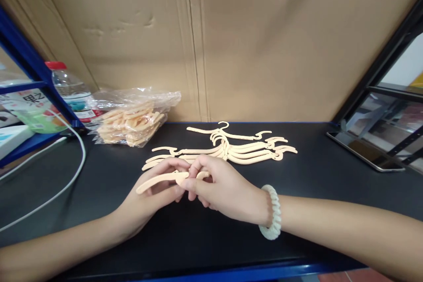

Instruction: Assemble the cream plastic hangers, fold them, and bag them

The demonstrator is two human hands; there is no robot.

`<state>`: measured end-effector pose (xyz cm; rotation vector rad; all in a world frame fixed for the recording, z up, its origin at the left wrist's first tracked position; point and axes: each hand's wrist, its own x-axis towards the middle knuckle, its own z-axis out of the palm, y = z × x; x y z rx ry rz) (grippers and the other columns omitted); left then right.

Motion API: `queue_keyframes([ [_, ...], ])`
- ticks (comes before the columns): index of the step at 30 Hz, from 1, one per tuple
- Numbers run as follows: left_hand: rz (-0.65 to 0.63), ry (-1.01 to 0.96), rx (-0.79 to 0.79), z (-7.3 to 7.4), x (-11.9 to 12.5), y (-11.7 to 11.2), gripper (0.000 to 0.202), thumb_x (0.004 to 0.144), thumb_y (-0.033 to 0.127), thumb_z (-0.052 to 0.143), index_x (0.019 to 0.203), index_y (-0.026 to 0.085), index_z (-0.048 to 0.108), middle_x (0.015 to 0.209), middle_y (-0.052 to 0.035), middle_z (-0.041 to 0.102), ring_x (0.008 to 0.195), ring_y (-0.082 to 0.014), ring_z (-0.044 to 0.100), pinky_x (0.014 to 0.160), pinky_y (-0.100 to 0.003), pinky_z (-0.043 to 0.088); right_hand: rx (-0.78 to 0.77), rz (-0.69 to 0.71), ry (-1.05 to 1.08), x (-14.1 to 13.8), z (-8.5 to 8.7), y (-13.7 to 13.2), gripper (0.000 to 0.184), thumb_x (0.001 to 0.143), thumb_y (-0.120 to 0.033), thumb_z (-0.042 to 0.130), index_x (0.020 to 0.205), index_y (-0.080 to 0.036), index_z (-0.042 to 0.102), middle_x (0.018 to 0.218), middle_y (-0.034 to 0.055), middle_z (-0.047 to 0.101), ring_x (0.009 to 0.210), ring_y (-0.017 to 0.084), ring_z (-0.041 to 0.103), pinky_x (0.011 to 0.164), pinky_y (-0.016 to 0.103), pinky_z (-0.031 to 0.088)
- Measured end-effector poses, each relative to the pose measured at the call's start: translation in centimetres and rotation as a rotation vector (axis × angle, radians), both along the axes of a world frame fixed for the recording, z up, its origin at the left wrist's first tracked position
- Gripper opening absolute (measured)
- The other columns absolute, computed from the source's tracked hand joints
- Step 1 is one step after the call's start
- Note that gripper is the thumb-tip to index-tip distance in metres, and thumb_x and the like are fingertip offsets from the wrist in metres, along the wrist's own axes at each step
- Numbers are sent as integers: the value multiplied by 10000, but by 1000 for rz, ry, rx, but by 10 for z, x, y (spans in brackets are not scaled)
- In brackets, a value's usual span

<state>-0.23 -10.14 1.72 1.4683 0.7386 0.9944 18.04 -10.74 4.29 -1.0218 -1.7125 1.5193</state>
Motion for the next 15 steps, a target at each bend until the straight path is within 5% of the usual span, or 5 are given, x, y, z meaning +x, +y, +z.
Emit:
queue_keyframes([
  [9, 23, 22, -52, -7, -2, 5, 182, 892, 336, 617, 846, 161, 629, 728, -7, 606, 659, -132, 555, 636, -265, 469, -48, 63, -31, 6, -7, 10, 302, 844, -386, 641, 962, -224, 415, 770, -28, 577, 555, 79, 502, 460, 187, 396],
  [12, 70, -48, -94, -10, -2, 7, 211, 908, 374, 598, 859, 169, 594, 715, 7, 604, 661, -129, 580, 640, -263, 481, 162, 38, -109, 20, 3, 30, 309, 875, -448, 584, 1039, -215, 465, 858, 12, 603, 654, 113, 558, 539, 234, 453],
  [15, 81, -82, -145, -11, -2, 7, 250, 912, 412, 584, 853, 173, 540, 747, -5, 653, 644, -127, 612, 625, -259, 486, 531, -161, -301, 45, 10, 69, 196, 879, -359, 559, 970, -187, 568, 911, 53, 656, 830, 165, 616, 728, 292, 495],
])
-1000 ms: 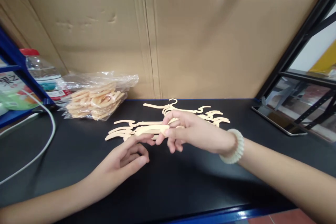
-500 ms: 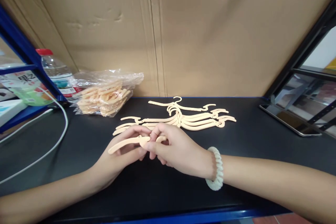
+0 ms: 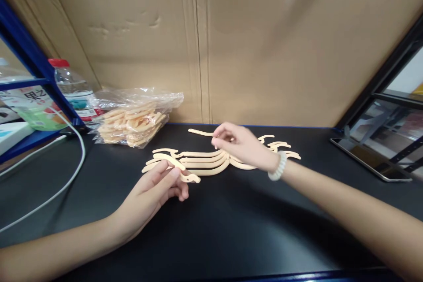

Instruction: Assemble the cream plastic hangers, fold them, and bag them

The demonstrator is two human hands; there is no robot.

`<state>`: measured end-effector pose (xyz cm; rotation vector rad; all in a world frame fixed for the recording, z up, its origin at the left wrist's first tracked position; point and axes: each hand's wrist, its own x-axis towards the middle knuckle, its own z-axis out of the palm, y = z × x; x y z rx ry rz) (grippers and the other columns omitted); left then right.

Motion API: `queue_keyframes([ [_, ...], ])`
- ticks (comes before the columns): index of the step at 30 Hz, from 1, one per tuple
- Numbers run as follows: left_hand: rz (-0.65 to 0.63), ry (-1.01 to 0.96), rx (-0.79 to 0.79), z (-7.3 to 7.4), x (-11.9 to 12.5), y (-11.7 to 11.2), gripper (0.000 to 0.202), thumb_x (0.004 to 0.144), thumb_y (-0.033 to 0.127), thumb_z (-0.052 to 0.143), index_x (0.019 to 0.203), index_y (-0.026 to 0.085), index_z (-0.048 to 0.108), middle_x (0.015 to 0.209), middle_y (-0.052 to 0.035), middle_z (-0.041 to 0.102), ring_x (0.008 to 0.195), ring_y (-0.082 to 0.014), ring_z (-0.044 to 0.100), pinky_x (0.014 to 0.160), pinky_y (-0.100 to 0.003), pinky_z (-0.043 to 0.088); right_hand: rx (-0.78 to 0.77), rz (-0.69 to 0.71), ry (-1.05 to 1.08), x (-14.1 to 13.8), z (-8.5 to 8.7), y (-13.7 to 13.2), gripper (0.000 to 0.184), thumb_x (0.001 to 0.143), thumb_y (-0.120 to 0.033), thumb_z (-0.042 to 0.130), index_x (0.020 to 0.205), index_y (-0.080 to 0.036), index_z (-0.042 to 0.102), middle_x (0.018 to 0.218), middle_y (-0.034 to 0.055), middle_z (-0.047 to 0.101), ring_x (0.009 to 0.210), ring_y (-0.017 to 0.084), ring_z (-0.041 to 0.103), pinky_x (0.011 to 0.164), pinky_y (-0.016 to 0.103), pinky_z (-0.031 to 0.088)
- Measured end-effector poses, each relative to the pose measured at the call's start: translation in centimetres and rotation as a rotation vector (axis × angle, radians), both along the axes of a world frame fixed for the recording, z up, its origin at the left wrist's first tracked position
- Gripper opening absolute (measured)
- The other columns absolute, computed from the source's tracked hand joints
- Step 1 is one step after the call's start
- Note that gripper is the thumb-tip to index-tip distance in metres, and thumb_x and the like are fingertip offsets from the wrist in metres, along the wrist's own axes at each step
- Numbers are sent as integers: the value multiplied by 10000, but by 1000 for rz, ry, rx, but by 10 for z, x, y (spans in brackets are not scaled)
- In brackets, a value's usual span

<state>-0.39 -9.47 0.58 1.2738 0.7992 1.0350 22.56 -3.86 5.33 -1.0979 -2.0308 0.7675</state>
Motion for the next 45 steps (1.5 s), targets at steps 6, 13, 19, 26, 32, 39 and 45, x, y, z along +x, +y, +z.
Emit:
queue_keyframes([
  [6, 23, 0, -59, 3, 2, -1, 309, 925, 458, 533, 802, 198, 421, 742, -6, 682, 494, -98, 585, 494, -228, 454, 121, -174, -450, 47, -18, 70, 152, 719, -179, 657, 867, -164, 690, 850, 60, 702, 791, 198, 627, 755, 320, 478],
  [13, 39, 61, -17, 4, 2, 3, 297, 897, 434, 577, 784, 198, 439, 635, 42, 602, 449, -85, 548, 469, -214, 422, 113, -209, -464, 50, -44, 83, 106, 784, -240, 621, 713, -168, 654, 710, 40, 675, 653, 168, 597, 630, 286, 450],
  [19, 36, 124, 1, 3, -1, 7, 341, 825, 450, 666, 740, 182, 474, 617, 40, 582, 461, -84, 530, 483, -222, 425, 184, -301, -335, 58, -27, 64, 123, 839, -305, 570, 819, -188, 602, 788, 45, 679, 749, 192, 630, 687, 310, 478],
  [26, 42, 186, 38, 5, -7, 10, 258, 884, 389, 618, 783, 153, 595, 582, 35, 557, 533, -100, 539, 556, -231, 453, 255, -257, -173, 77, -16, 7, 224, 852, -427, 617, 906, -220, 550, 864, 51, 645, 768, 195, 631, 723, 334, 529],
  [32, 80, 88, -20, 7, -5, 14, 257, 893, 392, 613, 797, 165, 538, 795, -1, 634, 570, -104, 601, 510, -227, 475, 207, -183, -227, 85, -24, -21, 199, 911, -409, 556, 1009, -249, 622, 909, 56, 681, 754, 197, 648, 658, 296, 539],
  [39, 98, 108, 19, 8, -8, 15, 194, 878, 306, 657, 803, 169, 543, 683, 23, 624, 566, -93, 582, 522, -203, 477, 183, -132, -229, 85, -27, -32, 149, 887, -350, 605, 959, -222, 624, 939, 40, 681, 791, 181, 671, 703, 249, 559],
  [45, 118, 110, 24, 12, -10, 19, 118, 841, 268, 700, 842, 166, 641, 703, 31, 582, 580, -77, 537, 522, -178, 445, 145, -129, -207, 81, -32, -36, 162, 880, -347, 611, 967, -215, 647, 977, 51, 689, 788, 186, 694, 691, 226, 582],
])
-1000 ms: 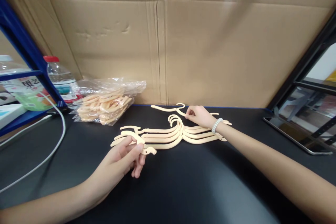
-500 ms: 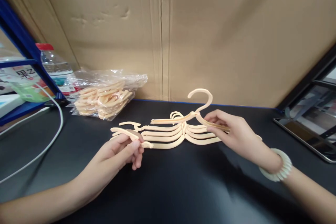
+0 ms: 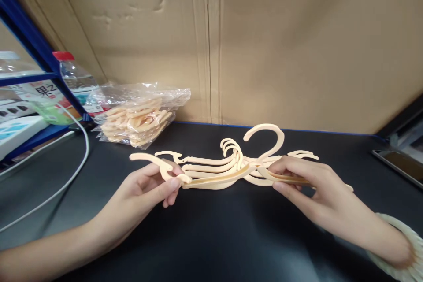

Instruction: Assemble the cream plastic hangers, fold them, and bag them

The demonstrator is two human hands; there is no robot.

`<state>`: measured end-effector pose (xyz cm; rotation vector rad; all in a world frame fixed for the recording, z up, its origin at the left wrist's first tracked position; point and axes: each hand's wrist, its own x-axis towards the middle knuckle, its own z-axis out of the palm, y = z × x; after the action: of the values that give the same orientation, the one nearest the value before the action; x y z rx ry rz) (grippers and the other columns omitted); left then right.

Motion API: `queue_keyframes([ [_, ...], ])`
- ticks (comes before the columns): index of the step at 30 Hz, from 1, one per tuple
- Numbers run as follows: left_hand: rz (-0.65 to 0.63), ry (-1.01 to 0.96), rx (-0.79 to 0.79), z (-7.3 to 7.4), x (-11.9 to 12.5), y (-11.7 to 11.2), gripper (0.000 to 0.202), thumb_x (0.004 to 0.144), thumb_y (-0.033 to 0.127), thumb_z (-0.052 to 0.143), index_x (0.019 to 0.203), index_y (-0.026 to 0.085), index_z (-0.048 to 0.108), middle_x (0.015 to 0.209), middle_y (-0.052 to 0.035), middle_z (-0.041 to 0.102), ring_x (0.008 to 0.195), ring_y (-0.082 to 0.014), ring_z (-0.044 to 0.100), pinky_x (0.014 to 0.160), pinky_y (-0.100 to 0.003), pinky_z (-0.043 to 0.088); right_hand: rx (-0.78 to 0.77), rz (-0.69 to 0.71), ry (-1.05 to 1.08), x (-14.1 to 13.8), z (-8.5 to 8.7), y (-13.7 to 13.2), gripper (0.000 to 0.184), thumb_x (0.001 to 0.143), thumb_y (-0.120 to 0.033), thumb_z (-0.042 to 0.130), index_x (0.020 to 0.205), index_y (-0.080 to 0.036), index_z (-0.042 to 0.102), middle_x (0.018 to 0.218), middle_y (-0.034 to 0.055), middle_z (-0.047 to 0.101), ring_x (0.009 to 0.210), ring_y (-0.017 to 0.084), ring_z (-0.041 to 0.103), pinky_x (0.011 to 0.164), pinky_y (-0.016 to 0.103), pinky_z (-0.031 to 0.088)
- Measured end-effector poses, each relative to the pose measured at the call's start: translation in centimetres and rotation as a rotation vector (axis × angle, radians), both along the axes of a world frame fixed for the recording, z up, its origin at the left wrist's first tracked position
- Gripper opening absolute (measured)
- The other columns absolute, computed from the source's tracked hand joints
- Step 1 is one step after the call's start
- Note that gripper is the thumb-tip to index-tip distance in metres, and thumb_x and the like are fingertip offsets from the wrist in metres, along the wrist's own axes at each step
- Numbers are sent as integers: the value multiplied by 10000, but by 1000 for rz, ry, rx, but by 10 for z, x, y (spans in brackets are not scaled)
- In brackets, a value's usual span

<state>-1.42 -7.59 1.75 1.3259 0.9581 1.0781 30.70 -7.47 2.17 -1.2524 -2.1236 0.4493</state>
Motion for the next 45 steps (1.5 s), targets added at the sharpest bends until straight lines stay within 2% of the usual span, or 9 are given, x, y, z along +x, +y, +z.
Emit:
queue_keyframes([
  [6, -39, -16, -16, 3, 0, 0, 69, 811, 209, 722, 788, 152, 690, 765, 7, 627, 625, -70, 511, 562, -162, 435, 34, -39, 20, -2, -4, -1, 203, 851, -371, 638, 961, -201, 660, 912, 51, 702, 737, 179, 701, 641, 196, 582],
  [11, -48, -28, -30, 2, 0, 2, 96, 791, 190, 739, 747, 143, 667, 703, 14, 608, 614, -75, 503, 550, -166, 420, 48, -28, 21, -2, -4, -1, 190, 846, -380, 640, 937, -214, 649, 876, 31, 700, 717, 172, 697, 615, 173, 574],
  [17, -9, -110, -10, 3, -2, 3, 120, 838, 220, 699, 802, 159, 603, 732, 17, 587, 655, -91, 541, 624, -199, 448, 68, -71, 12, 0, -5, -2, 195, 834, -394, 653, 948, -237, 647, 1017, 40, 704, 843, 205, 710, 668, 172, 580],
  [23, -36, -200, -30, 6, -1, 1, 121, 899, 202, 605, 826, 176, 513, 858, -13, 646, 646, -103, 587, 601, -229, 460, 148, -76, -1, 0, -7, -2, 175, 827, -397, 657, 940, -264, 654, 1012, 25, 712, 830, 188, 715, 705, 155, 574],
  [27, -6, -184, -24, 6, -1, 2, 138, 892, 174, 609, 825, 179, 489, 808, -10, 652, 653, -105, 585, 604, -220, 457, 175, -74, -12, -2, -6, -1, 169, 820, -414, 657, 933, -288, 658, 947, 8, 722, 787, 186, 719, 622, 139, 573],
  [34, -19, -176, -1, 1, -3, 5, 120, 850, 221, 698, 825, 149, 607, 752, 1, 643, 664, -84, 561, 647, -188, 457, 205, -110, 0, 1, -10, 0, 192, 806, -427, 662, 923, -278, 687, 985, 18, 733, 752, 201, 716, 602, 169, 588],
  [39, 0, -195, -77, 0, -5, 5, 71, 766, 179, 776, 764, 146, 713, 729, -16, 669, 629, -86, 569, 629, -192, 458, 202, -127, -23, 4, -9, -4, 170, 811, -336, 676, 957, -250, 682, 1009, 18, 719, 776, 193, 702, 703, 189, 592],
  [42, 14, -217, -76, 1, -5, 5, 46, 744, 170, 790, 743, 154, 747, 797, -24, 672, 622, -83, 562, 596, -187, 463, 231, -111, -7, 5, -8, -5, 177, 816, -296, 677, 990, -269, 657, 1012, 0, 702, 782, 182, 690, 717, 187, 588],
  [45, -19, -256, -70, 3, -2, 4, 59, 784, 212, 762, 769, 158, 745, 912, -37, 657, 702, -99, 568, 627, -192, 496, 286, -81, -34, 6, -8, -3, 180, 826, -283, 665, 1005, -280, 642, 1031, -2, 684, 817, 189, 677, 717, 201, 585],
])
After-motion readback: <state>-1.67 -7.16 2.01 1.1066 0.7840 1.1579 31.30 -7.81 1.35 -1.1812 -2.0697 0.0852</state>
